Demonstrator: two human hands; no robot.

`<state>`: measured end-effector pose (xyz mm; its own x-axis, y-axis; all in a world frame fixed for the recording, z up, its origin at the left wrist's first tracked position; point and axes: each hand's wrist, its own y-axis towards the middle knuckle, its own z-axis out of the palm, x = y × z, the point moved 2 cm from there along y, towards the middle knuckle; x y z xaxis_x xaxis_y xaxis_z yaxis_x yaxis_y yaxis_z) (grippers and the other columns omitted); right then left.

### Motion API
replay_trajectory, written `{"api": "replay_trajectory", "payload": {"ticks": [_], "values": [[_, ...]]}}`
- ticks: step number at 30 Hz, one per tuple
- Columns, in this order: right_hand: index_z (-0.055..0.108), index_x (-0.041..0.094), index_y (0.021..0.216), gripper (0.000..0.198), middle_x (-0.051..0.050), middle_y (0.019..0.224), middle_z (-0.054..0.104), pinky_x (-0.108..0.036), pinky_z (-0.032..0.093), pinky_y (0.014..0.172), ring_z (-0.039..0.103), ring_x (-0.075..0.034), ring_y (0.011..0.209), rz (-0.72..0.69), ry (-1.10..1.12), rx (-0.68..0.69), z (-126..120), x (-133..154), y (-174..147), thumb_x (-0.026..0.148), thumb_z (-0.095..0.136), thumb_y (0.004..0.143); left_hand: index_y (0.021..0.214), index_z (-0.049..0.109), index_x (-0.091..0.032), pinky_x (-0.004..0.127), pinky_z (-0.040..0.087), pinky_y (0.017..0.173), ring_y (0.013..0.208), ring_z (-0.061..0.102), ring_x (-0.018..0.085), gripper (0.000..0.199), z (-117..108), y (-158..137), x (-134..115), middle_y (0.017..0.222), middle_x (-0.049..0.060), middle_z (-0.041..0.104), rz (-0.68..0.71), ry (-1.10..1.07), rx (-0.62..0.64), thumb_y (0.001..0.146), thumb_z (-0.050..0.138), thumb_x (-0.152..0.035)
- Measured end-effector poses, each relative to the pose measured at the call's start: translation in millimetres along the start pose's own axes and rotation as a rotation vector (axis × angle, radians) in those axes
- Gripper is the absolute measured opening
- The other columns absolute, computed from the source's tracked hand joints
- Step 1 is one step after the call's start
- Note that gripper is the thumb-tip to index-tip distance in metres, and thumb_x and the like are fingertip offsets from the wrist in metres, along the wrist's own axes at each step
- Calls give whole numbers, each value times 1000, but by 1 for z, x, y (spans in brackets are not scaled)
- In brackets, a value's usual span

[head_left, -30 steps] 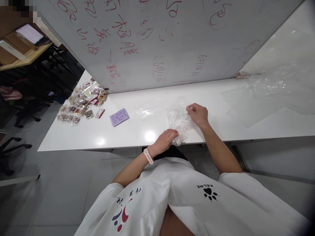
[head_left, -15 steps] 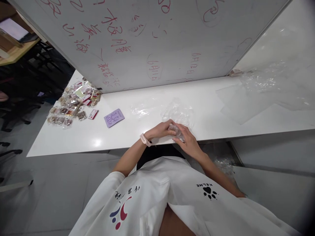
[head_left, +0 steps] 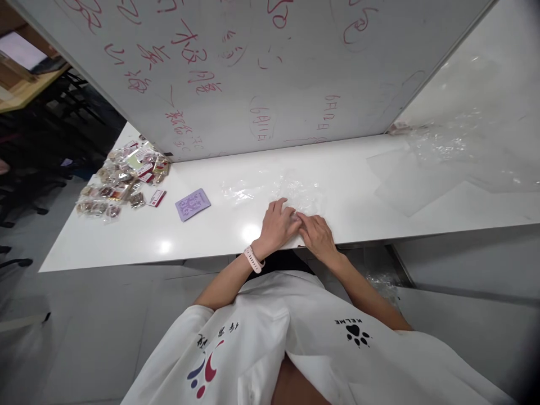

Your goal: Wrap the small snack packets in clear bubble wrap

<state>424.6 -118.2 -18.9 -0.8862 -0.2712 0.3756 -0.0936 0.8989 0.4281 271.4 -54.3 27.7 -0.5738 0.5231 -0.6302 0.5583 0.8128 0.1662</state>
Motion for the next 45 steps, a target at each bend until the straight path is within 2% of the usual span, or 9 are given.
{"api": "replay_trajectory", "payload": {"ticks": [3,7,12,15,20,30,38,41,45], "values": [[63,19,124,41,-10,96,73,-38,49,82,65,-25,88,112,141,127,-2,-12,21,42,36,104,108,59,-20,39,44,89,107,57,26,27,0,2,9,113,11,65,50,-12,8,95,55,-43],[63,22,122,41,-5,88,72,-34,48,73,66,-23,81,263,200,244,-8,-22,50,48,39,102,76,55,-20,30,34,62,64,52,20,43,1,24,27,66,3,55,-242,-46,75,95,47,-57],[60,21,127,39,-12,130,63,-44,45,96,55,-29,117,-22,84,99,-12,-14,43,45,50,98,87,55,-20,29,30,60,57,50,18,35,-2,47,31,58,-1,52,-420,-107,54,89,58,-55],[58,20,130,40,-12,126,64,-44,46,96,56,-29,114,-60,81,109,-3,-13,31,44,49,99,110,53,-19,31,39,66,66,56,20,36,-3,44,27,70,1,59,-425,-179,12,89,60,-47],[64,17,104,41,-15,100,69,-41,47,82,60,-28,94,198,69,64,10,-28,48,44,33,102,119,50,-20,41,44,100,119,54,24,34,-1,6,12,127,14,56,-333,-372,-458,91,58,-39],[40,23,63,51,2,58,45,-27,31,56,42,-14,57,537,496,178,-1,-33,62,67,44,89,129,49,-24,33,48,104,137,49,23,63,27,1,7,152,14,45,-658,-1262,-218,77,80,-41],[54,20,68,55,1,63,53,-25,41,55,49,-13,60,650,939,231,3,-14,43,74,64,73,88,64,-14,28,51,77,77,65,14,42,33,6,0,83,3,69,-632,-1421,-313,63,88,-38],[65,21,106,55,-7,107,67,-29,53,71,62,-20,93,626,872,64,-14,-8,37,61,75,71,94,67,-16,29,52,81,83,66,15,40,21,-3,-2,89,3,71,-555,-1445,-335,65,87,-36],[56,29,133,61,-7,120,65,-31,58,62,68,-20,90,543,1188,312,-29,10,25,56,71,80,89,69,-16,33,53,74,75,66,18,31,5,-8,-14,81,4,69,-409,-1286,-132,77,78,-43]]}}
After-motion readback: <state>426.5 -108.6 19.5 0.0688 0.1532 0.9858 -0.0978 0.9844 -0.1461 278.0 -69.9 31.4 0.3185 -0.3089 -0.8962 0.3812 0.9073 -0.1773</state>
